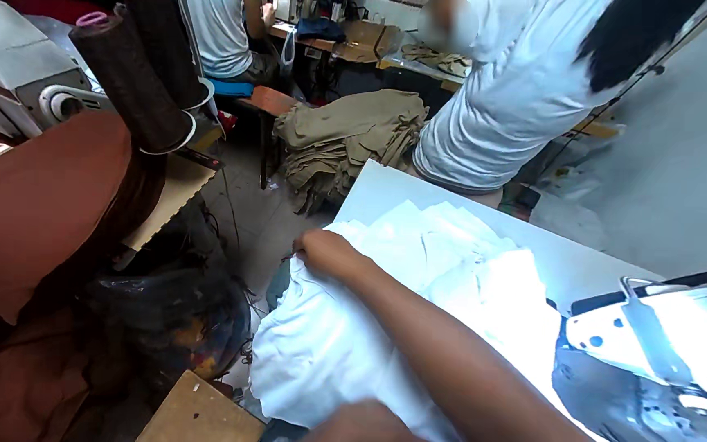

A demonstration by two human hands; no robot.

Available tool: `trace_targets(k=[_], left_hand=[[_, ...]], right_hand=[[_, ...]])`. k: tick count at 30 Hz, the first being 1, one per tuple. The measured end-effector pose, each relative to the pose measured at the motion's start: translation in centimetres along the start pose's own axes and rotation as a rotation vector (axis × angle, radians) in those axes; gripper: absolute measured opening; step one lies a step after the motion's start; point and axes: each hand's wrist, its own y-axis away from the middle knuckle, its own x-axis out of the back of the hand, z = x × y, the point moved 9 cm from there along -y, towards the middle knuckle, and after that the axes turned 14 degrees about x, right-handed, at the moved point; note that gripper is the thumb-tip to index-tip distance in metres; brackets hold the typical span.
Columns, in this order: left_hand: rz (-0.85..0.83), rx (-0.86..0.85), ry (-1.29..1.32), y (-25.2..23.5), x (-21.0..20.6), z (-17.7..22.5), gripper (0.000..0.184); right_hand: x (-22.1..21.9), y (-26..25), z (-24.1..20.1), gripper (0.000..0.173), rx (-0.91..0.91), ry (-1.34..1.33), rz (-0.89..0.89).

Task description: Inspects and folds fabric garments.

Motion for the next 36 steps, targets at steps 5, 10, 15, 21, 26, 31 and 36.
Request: trace_targets(k=[5, 10, 15, 21, 26, 31, 36], left_hand=[[0.65, 0.618, -0.556, 2.7, 13.9, -8.1, 0.047], [0.768, 0.593, -0.357, 3.9, 14.6, -8.9, 0.032], [0.83, 0.594, -0.154, 4.4, 14.6, -8.3, 0.026], [0.86, 0.442, -0.21, 5.7, 14.0, -5.5, 0.02], [0.738, 0.422, -0.346, 5.5, 13.8, -3.4, 0.02], [0.7, 0.402, -0.316, 5.2, 13.8, -1.3, 0.019], [0.837, 0.441, -0.458, 5.1, 13.8, 0.1, 0.016]], right_hand=[[5.4, 4.3, -0.7, 0.023, 0.239, -0.191, 0.533], [9.1, 10.2, -0.5, 0.019, 0.275, -0.148, 0.676], [9.8, 14.1, -0.6, 0.012, 0.336, -0.118, 0.663], [10.1, 18.0, -1.5, 0.01, 0.281, -0.052, 0.793], [9.7, 21.0, -1.6, 0.012, 0.214, -0.074, 0.926], [8.5, 23.5, -0.6, 0.015, 0.04, -0.335, 0.994], [7.2, 26.0, -0.7, 0.015, 0.029, -0.375, 1.125]])
